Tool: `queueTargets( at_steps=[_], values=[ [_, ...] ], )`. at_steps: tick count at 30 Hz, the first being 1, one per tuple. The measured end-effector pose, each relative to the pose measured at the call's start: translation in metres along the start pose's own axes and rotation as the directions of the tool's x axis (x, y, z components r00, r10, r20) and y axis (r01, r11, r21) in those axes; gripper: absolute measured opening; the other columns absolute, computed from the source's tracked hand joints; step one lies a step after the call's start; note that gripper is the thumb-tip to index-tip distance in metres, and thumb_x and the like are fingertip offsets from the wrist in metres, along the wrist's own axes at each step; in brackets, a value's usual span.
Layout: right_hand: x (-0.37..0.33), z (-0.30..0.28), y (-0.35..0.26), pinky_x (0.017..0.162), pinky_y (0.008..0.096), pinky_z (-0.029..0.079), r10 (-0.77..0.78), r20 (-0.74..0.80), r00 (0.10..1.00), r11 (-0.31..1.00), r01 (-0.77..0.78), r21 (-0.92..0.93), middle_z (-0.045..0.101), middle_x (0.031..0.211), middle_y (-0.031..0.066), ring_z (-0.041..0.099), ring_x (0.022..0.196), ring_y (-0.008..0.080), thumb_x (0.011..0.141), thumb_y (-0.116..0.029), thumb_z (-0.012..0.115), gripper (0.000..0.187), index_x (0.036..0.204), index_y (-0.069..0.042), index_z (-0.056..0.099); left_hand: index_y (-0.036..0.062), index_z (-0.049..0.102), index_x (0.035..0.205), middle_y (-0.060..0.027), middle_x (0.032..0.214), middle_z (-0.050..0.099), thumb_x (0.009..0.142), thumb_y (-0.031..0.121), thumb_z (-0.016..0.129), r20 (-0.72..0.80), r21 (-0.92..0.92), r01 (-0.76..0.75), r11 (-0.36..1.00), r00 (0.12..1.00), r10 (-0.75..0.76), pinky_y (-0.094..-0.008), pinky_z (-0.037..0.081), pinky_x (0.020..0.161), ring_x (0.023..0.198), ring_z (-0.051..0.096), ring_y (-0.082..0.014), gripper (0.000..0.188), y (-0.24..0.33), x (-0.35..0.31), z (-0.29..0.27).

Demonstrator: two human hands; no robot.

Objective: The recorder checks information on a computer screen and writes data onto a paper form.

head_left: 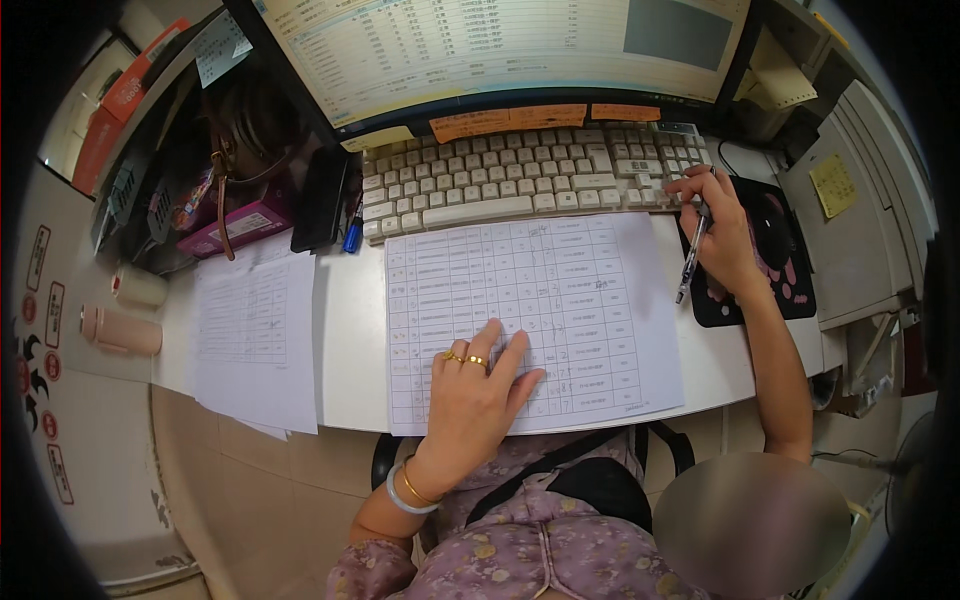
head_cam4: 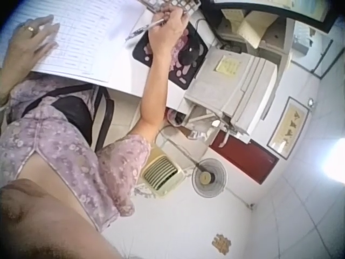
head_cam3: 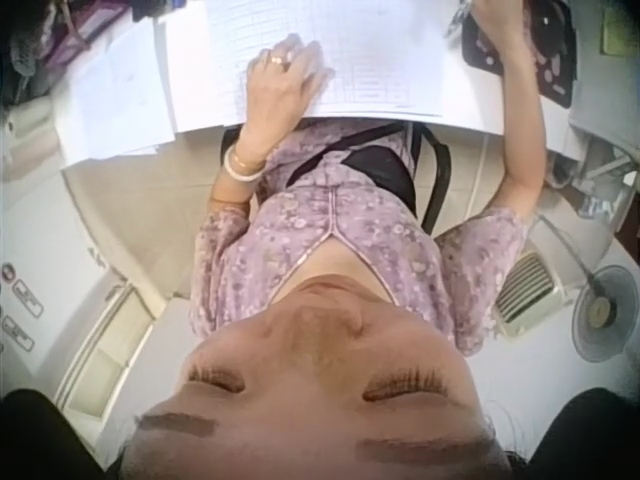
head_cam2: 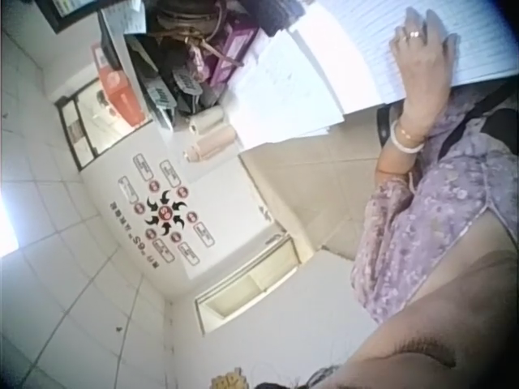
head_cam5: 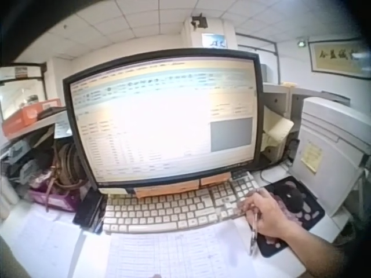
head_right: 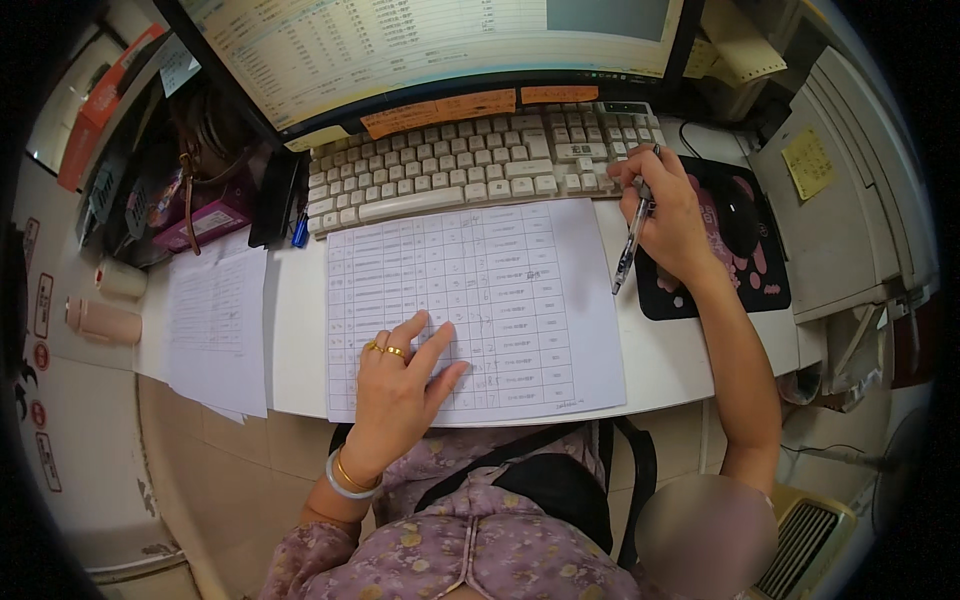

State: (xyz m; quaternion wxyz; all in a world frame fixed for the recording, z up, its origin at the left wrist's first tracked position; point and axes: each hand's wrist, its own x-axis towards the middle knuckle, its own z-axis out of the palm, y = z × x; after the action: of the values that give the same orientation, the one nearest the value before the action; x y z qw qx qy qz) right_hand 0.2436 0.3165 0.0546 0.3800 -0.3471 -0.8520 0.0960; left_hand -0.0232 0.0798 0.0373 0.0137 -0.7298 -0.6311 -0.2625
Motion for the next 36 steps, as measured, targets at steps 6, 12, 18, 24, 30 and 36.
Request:
queueTargets(
  at_steps=[6,12,18,24,30,36],
  values=[
    [0.001,0.002,-0.001,0.089,0.0391,0.049,-0.020,-0.009,1.000,1.000,0.020,0.001,0.066,0.104,0.0123,0.058,0.104,0.0334,0.083,0.005,0.059,0.015,0.095,-0.003,0.053,0.0076,0.069,0.119,-0.0174,0.123,0.062,0.081,0.023,0.082,-0.010,0.002,-0.002,1.000,1.000,0.002,-0.0398,0.045,0.078,0.088,0.059,-0.0283,0.043,-0.001,0.000,0.001],
    [0.001,0.002,0.000,0.088,0.0384,0.049,-0.036,-0.004,0.999,0.999,0.036,-0.012,0.065,0.105,0.0130,0.058,0.102,0.0334,0.083,0.005,0.059,0.016,0.095,-0.003,0.053,0.0078,0.068,0.119,-0.0172,0.122,0.062,0.081,0.023,0.082,-0.005,0.011,0.008,1.000,1.000,-0.008,-0.0397,0.045,0.078,0.085,0.058,-0.0268,0.043,-0.002,-0.001,0.001],
    [0.000,0.001,-0.003,0.088,0.0379,0.050,0.012,0.006,1.000,1.000,-0.012,0.016,0.063,0.106,0.0140,0.059,0.100,0.0341,0.082,0.007,0.059,0.016,0.095,-0.002,0.054,0.0084,0.068,0.120,-0.0172,0.122,0.063,0.081,0.023,0.082,-0.008,0.011,0.000,1.000,1.000,0.000,-0.0388,0.044,0.077,0.083,0.057,-0.0259,0.044,-0.002,-0.002,0.001],
    [0.000,0.001,-0.003,0.088,0.0372,0.049,-0.031,-0.011,0.999,0.999,0.031,-0.009,0.064,0.105,0.0137,0.059,0.103,0.0330,0.083,0.006,0.059,0.017,0.096,-0.003,0.055,0.0087,0.068,0.121,-0.0172,0.122,0.063,0.082,0.025,0.081,-0.016,0.010,0.000,1.000,1.000,0.000,-0.0384,0.044,0.076,0.083,0.058,-0.0254,0.044,-0.001,-0.002,0.003],
    [0.005,0.004,-0.007,0.089,0.0356,0.048,-0.046,-0.112,0.993,0.999,0.048,0.019,0.067,0.107,0.0111,0.059,0.103,0.0315,0.086,0.004,0.059,0.020,0.105,-0.003,0.059,0.0069,0.066,0.121,-0.0183,0.123,0.061,0.087,0.029,0.075,-0.013,-0.003,0.001,1.000,1.000,-0.001,-0.0415,0.043,0.080,0.093,0.060,-0.0286,0.042,-0.005,-0.001,0.004],
    [0.008,-0.005,-0.019,0.083,0.0315,0.051,0.034,0.020,0.999,0.972,-0.038,0.230,0.069,0.100,0.0094,0.064,0.090,0.0197,0.098,-0.007,0.059,0.010,0.107,-0.003,0.059,0.0072,0.065,0.122,-0.0184,0.124,0.061,0.088,0.030,0.074,-0.040,-0.007,-0.002,1.000,0.999,0.002,-0.0421,0.043,0.081,0.094,0.061,-0.0284,0.042,-0.003,-0.004,0.003]
  ],
)
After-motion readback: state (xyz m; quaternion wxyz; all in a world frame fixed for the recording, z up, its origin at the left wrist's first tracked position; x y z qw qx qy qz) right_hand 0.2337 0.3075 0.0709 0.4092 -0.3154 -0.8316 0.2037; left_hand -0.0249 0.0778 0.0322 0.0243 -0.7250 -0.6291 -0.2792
